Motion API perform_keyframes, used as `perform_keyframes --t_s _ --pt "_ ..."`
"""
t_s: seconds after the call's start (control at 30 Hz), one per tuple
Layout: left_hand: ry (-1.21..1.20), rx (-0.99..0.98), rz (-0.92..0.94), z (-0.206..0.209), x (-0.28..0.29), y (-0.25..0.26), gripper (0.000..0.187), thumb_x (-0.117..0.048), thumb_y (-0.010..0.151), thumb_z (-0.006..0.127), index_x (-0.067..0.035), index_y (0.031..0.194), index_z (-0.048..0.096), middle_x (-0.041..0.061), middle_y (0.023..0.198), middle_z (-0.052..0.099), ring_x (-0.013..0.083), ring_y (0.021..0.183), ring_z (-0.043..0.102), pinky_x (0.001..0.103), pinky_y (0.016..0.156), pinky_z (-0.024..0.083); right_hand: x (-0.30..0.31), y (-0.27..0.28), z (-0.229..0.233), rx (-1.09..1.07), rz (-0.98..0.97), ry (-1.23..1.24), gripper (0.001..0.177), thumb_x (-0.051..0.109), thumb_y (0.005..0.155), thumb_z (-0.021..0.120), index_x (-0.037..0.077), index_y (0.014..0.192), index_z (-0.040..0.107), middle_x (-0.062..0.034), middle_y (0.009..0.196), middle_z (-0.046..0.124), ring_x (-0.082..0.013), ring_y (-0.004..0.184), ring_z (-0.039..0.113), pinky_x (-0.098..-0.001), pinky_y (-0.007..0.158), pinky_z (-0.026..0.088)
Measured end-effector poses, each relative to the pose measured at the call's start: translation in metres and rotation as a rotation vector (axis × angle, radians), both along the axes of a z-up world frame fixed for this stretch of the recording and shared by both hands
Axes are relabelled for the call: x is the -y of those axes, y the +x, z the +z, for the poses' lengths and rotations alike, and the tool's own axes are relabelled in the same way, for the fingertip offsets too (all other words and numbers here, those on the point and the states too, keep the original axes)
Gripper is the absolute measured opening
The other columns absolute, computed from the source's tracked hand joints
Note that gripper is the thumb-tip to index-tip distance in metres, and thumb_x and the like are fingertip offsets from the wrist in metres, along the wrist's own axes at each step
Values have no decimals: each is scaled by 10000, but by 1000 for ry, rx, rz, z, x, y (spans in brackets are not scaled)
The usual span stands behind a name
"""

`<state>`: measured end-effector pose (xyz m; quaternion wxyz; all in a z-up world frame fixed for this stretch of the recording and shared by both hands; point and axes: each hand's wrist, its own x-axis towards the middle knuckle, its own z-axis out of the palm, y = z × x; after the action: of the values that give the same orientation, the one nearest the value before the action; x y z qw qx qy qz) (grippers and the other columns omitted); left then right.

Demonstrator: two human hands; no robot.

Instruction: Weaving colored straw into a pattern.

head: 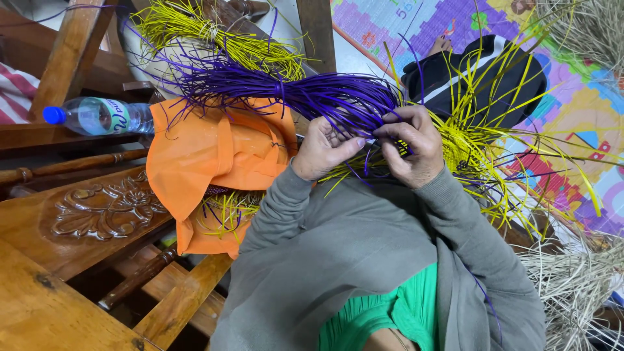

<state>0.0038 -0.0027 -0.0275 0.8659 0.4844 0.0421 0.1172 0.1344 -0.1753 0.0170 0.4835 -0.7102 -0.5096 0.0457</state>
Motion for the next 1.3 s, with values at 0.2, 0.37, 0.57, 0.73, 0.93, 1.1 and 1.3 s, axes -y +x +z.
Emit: perform_keyframes --t_s 0.2,0.37,0.57,0.73,0.93,1.1,1.3 --pt "-8 -38 51 -9 1 1 282 43 1001 650 19 1280 614 67 1172 715 136 1068 698 330 992 583 -2 0 6 15 29 25 239 -25 823 756 19 1054 716 -169 1119 606 -289 1018 636 -382 898 530" --pt "56 -50 67 -4 1 0 249 24 1016 651 19 1265 639 65 1170 717 127 1060 693 321 985 579 -2 -1 2 80 8 16 262 19 832 827 24 1071 722 -166 1115 615 -283 993 653 -375 856 544" --pt "77 -53 104 1 2 1 250 20 1011 668 16 1260 643 57 1183 712 124 1074 685 325 1002 575 -1 -2 -1 144 -4 -18 252 14 853 836 25 1081 729 -150 1130 637 -277 989 675 -362 840 555" --pt "61 -80 121 -2 2 1 246 20 1000 693 20 1243 653 67 1170 724 134 1053 697 328 993 582 3 2 -3 -114 17 -27 219 12 874 802 21 1081 732 -145 1142 630 -228 979 655 -328 850 545" --pt "83 -102 131 2 5 3 298 16 957 735 16 1242 651 69 1166 722 133 1056 702 322 989 588 1 2 3 -223 45 -99 197 24 875 773 0 1059 708 -157 1197 618 -247 1046 632 -319 874 539" --pt "128 -80 162 5 9 4 253 -2 966 737 -4 1209 669 52 1143 735 121 1037 708 303 974 593 0 -4 6 -21 -35 -46 206 2 859 800 1 1026 680 -148 1144 633 -281 1069 663 -366 928 542" --pt "241 -117 185 3 11 5 249 -2 970 738 -5 1213 687 44 1130 735 105 1011 701 290 943 591 -1 -3 0 92 -100 -31 207 -55 886 761 -11 1077 694 -164 1125 616 -286 1037 669 -377 897 556"
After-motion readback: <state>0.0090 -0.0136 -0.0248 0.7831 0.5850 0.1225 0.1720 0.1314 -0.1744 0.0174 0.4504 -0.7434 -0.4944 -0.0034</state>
